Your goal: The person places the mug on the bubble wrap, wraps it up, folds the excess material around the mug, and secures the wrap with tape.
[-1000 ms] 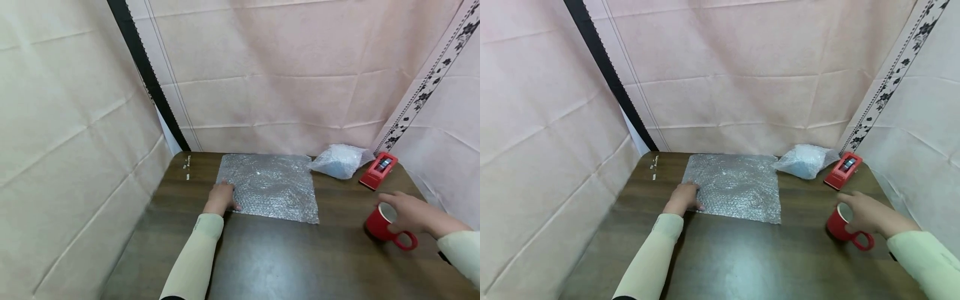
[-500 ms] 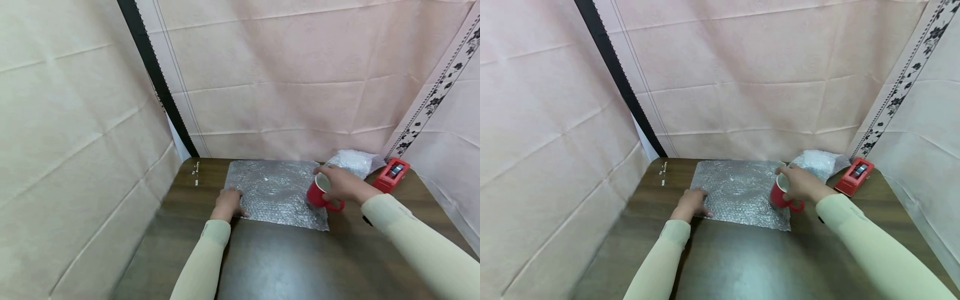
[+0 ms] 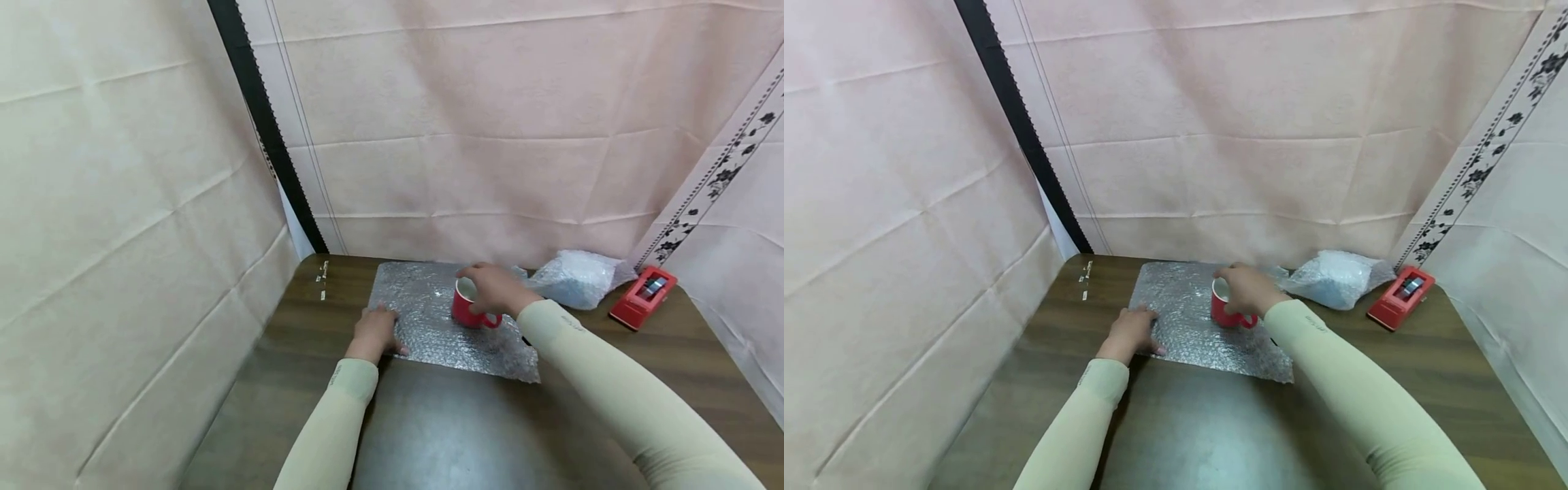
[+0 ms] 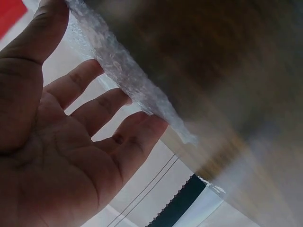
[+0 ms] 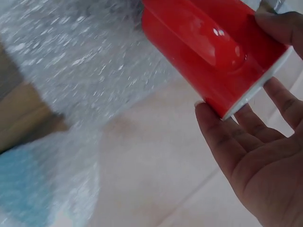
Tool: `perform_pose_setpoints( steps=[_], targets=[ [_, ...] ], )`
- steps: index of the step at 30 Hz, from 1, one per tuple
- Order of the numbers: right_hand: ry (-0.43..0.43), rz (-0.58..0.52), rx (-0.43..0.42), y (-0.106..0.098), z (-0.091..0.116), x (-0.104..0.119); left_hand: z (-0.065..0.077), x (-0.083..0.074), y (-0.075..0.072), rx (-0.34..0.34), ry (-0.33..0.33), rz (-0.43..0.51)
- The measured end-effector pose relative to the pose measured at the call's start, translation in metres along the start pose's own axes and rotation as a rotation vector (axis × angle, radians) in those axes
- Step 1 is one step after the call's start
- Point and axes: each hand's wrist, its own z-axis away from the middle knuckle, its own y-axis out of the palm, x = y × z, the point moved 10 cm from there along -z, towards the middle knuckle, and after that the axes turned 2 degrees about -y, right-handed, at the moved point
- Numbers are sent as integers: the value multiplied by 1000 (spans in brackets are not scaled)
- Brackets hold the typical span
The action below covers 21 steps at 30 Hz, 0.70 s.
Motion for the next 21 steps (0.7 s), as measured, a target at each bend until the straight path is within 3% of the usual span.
perform_pose_setpoints(
  steps=[5,11,16,19,21],
  targets=[
    [-30,10,-6,10,-16,7,19,-18,-24,10,0,-2],
    [-42,19,10,15,-31,18,5,-5,-11,-20,4,0],
    [-37,-8,61,20,-37,19,1,4,0,-17,-12,27],
    [-50,-108,86,21,-44,2,-1,5,1,-23,-6,12],
    [-16,-167,82,19,-54,-29,0,3,-2,-24,-2,1]
  ],
)
